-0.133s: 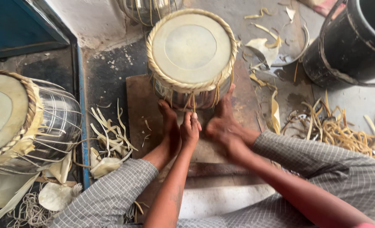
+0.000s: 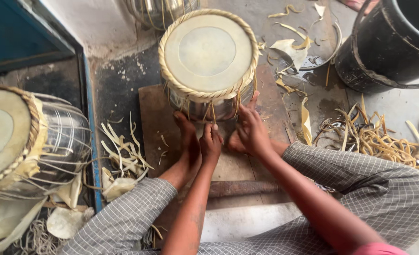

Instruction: The person is crafting a traditional drum by wrapping and securing a rope around the drumhead using a wooden mallet. They then use a chisel-like tool to weave a decorative border around the drum's edge.

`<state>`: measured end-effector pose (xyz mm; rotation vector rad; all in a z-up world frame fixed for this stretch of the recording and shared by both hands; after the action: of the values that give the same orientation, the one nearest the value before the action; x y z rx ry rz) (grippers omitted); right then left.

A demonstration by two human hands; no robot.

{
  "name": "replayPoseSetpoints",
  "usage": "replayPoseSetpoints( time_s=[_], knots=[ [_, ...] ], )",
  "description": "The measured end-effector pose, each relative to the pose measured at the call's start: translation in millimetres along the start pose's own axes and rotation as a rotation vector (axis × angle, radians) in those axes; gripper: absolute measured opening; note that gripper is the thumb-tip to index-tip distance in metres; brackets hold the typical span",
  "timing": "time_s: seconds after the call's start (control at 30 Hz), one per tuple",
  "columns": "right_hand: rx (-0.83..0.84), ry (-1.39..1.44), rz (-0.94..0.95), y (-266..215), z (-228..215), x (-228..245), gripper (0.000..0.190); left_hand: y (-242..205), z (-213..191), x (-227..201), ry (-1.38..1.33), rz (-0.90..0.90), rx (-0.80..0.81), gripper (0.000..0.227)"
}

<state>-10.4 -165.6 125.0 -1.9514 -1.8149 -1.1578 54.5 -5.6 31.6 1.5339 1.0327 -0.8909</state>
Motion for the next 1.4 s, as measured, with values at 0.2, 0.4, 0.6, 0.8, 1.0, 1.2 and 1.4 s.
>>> replayPoseSetpoints(
  time_s=[0.2,0.4,0.6,0.8,1.0,1.2,1.4],
  knots=[
    [-0.205,0.192,-0.014,28,-2,28,0.034,-5,-1,-14,-0.033,0.004,0.007,0.031],
    [-0.235,0.099,0.136,52,-27,39,0.021,9,0,-23,0.219,0.285,-0.088,0.031],
    [-0.134,0.201,0.142,39,-25,53,0.017,5,-13,-8,0.193,0.205,-0.109,0.024],
    [-0.267,0.196,-0.137,27,11,22,0.017,8,-25,-64,0.496,0.441,-0.119,0.016],
    [0.195,1.014,0.491,-13,66,-65,0.034,20,-12,-56,0.642,0.237,0.239,0.014],
    [0.078,0.502,0.171,6,36,-16,0.033,-4,10,-50,0.084,0.544,0.132,0.02],
    [-0.221,0.078,0.253,60,-13,28,0.033,0,-23,-41,0.212,0.357,0.108,0.016]
  ],
)
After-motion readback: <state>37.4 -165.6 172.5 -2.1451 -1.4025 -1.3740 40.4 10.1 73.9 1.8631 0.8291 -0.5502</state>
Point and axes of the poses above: each hand's wrist, its own y-axis towards the middle knuckle, its own z-axis out of the palm, x = y × z, the point moved 6 cm from there along y, towards the middle knuckle, and after that the axes turned 9 degrees about z, right-handed, at the moved point
